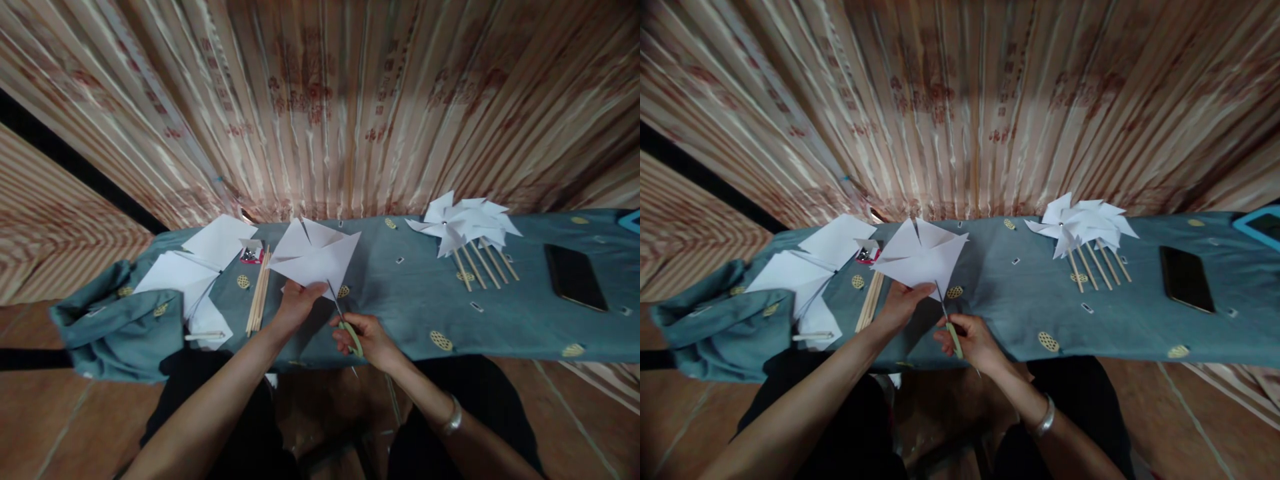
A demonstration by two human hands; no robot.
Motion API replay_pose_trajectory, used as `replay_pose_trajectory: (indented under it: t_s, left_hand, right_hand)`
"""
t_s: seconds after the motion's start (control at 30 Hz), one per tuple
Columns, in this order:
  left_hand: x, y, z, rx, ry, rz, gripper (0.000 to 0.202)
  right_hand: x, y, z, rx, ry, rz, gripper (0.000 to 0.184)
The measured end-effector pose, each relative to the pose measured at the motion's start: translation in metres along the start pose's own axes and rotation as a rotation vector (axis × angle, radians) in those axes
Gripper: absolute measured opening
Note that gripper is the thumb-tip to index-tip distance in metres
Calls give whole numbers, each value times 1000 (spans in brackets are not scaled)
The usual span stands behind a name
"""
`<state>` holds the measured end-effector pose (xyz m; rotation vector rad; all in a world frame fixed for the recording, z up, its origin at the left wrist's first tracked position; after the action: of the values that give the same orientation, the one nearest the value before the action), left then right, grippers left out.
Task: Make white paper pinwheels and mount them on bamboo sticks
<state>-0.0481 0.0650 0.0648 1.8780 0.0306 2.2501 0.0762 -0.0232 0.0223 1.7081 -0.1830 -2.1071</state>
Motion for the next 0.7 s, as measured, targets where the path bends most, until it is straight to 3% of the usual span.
replay_pose_trajectory:
  t_s: [0.7]
  left_hand:
    - [-2, 1, 0, -32, 71, -10, 26]
  right_hand:
    - [-1, 3, -7, 24, 72, 21, 46]
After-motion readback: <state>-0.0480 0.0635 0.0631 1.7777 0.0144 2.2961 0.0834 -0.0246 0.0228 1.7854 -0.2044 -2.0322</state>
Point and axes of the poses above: each hand's wrist, its own y-axis away from the middle knuckle, its own z-axis out of the palm, x = y × z, the point moved 5 cm from there along -y, towards the middle knuckle, and after that the axes turned 2 degrees about -x, right-handed, at the moved point
